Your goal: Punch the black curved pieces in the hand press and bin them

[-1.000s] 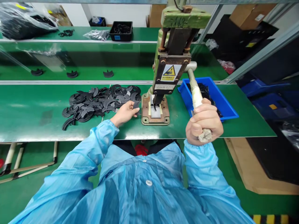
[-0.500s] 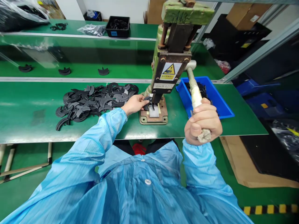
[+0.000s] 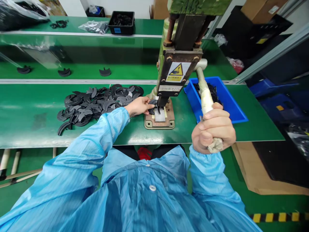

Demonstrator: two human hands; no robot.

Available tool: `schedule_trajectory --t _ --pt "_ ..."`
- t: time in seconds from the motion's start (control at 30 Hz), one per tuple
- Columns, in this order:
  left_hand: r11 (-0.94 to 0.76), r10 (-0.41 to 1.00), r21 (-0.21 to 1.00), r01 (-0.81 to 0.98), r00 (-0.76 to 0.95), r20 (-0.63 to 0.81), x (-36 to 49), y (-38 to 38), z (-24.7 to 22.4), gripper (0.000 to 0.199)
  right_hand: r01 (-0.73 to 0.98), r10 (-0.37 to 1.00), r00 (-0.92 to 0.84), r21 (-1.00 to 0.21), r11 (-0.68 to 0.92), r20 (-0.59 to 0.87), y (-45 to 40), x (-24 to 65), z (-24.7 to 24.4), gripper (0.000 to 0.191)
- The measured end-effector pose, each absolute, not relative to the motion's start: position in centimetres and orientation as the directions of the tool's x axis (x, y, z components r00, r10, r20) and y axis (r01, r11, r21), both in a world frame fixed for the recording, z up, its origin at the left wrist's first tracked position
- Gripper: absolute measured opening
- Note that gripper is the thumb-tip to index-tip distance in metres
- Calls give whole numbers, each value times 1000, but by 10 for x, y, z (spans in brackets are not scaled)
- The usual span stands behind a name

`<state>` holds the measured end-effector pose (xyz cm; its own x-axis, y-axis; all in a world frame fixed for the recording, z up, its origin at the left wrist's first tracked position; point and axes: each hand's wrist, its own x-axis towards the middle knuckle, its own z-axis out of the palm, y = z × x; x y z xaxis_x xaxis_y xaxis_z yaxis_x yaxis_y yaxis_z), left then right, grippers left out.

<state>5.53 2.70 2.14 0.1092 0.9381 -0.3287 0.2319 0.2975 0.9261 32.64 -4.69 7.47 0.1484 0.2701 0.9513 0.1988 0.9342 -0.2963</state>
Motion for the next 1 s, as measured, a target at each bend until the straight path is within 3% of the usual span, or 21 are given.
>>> schedule_trajectory --t 0.1,0.4,0.57,0.67,0.83,0.93,1.0 --pt "345 917 905 248 119 -382 56 29 28 41 177 274 152 -298 938 950 -47 325 74 47" --pt "567 800 812 140 142 -583 57 37 29 27 157 242 208 -277 948 948 -41 322 72 48" --pt "568 811 822 33 149 -566 60 29 24 28 126 176 268 -216 968 947 -35 315 87 46" --pt "538 837 843 -11 125 -533 64 18 25 28 113 164 238 -195 974 957 -29 316 127 30" --pt "442 894 894 -77 119 -432 61 -16 40 28 102 359 106 -369 924 927 -12 327 186 49" --pt "347 933 933 -95 134 -334 49 -49 56 32 161 402 159 -426 890 902 -3 328 159 50" --pt "289 948 950 -121 177 -266 42 -71 66 36 154 545 116 -557 816 830 -10 320 117 43"
